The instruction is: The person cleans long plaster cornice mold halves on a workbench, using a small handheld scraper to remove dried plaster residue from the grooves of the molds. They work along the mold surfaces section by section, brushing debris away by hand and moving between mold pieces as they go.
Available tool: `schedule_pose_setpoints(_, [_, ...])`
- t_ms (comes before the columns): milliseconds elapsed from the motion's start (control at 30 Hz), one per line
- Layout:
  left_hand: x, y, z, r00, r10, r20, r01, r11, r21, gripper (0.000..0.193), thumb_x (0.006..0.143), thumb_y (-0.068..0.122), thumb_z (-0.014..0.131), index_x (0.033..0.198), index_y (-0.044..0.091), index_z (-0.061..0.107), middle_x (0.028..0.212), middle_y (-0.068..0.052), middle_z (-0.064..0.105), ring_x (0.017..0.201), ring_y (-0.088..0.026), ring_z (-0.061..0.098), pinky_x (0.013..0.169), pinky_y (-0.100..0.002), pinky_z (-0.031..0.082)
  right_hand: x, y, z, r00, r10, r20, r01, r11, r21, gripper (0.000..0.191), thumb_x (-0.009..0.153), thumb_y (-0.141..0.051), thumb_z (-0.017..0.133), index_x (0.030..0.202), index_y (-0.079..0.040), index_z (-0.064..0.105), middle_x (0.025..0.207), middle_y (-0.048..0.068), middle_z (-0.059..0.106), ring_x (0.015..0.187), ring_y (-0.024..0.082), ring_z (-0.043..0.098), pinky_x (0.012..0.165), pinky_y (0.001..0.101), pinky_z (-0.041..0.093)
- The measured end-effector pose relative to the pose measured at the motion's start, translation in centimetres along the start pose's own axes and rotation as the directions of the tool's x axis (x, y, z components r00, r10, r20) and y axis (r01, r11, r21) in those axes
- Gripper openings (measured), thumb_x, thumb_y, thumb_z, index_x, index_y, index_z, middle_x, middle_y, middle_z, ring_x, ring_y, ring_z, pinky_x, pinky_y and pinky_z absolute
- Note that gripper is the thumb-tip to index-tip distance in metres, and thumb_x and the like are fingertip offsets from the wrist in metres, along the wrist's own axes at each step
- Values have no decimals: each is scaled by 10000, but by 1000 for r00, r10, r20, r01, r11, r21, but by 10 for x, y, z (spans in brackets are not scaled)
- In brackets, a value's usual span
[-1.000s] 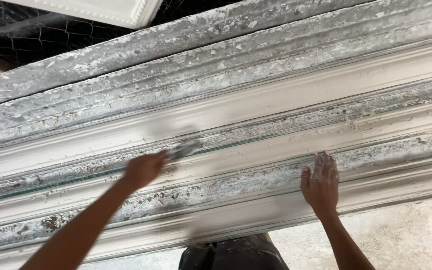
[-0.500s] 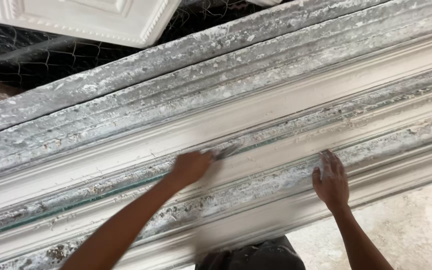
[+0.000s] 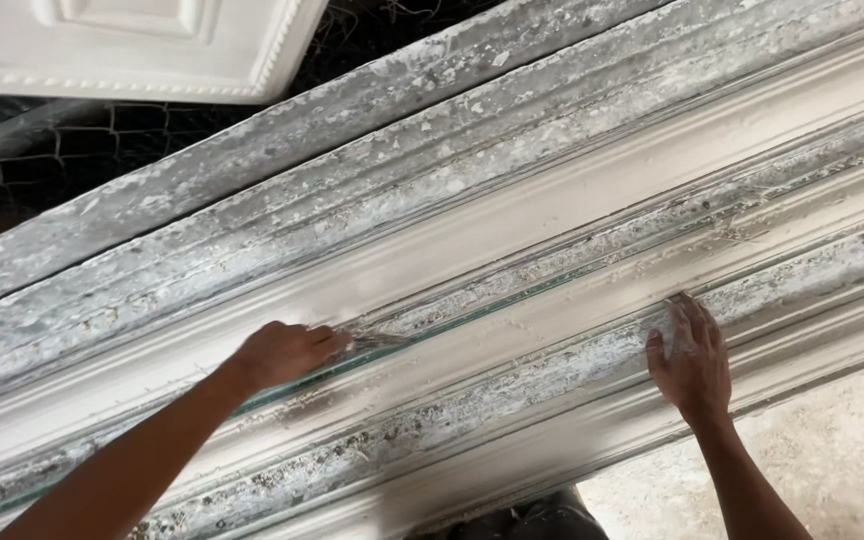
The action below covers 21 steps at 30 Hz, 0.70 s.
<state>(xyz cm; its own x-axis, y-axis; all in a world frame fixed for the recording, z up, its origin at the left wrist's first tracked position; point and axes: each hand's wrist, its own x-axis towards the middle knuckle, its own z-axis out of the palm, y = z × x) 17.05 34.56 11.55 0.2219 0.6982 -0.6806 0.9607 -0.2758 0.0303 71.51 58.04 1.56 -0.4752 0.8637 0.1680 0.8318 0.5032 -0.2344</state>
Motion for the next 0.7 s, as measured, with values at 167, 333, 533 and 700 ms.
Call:
schedule_pose_setpoints(167, [124, 55, -58, 780, 155, -607, -186, 982, 11, 399, 999, 221, 539, 1398, 213, 534, 1202, -26, 691, 788, -278, 725, 555, -431, 586, 0, -1, -2, 999, -23, 24, 22, 1000, 21, 525, 1011, -277, 527, 1470, -22, 526, 1593, 185, 477, 1503, 377, 413, 1247, 492, 357])
schedule_pose_setpoints(333, [153, 54, -39, 823, 148, -549, -225, 971, -76, 320, 1050, 217, 531, 1368, 205, 551, 1180, -1, 683, 764, -257, 722, 559, -410, 577, 0, 2, -4, 999, -33, 20, 32, 999, 39, 533, 1001, -257, 516, 1492, -51, 518, 1608, 170, 467, 1503, 381, 405, 1240, 493, 354])
schedule_pose_setpoints(533, [-17, -6, 46, 987, 39, -157, -40, 999, -4, 682, 967, 58, 549, 1579, 230, 302, 1235, -56, 615, 777, -196, 704, 509, -305, 598, -3, 5, 4, 997, -7, 77, 8, 1000, -1, 569, 1037, -321, 493, 1538, -51, 472, 1667, 169, 407, 1538, 386, 366, 1258, 515, 331])
schedule_pose_setpoints(700, [-20, -15, 41, 967, 112, -230, -105, 994, 42, 658, 945, 78, 565, 1538, 263, 347, 1194, -30, 656, 760, -209, 710, 466, -303, 590, -2, 3, 5, 996, 15, 90, -15, 1000, -4, 622, 1017, -362, 508, 1555, -60, 437, 1671, 181, 377, 1547, 394, 341, 1265, 535, 318])
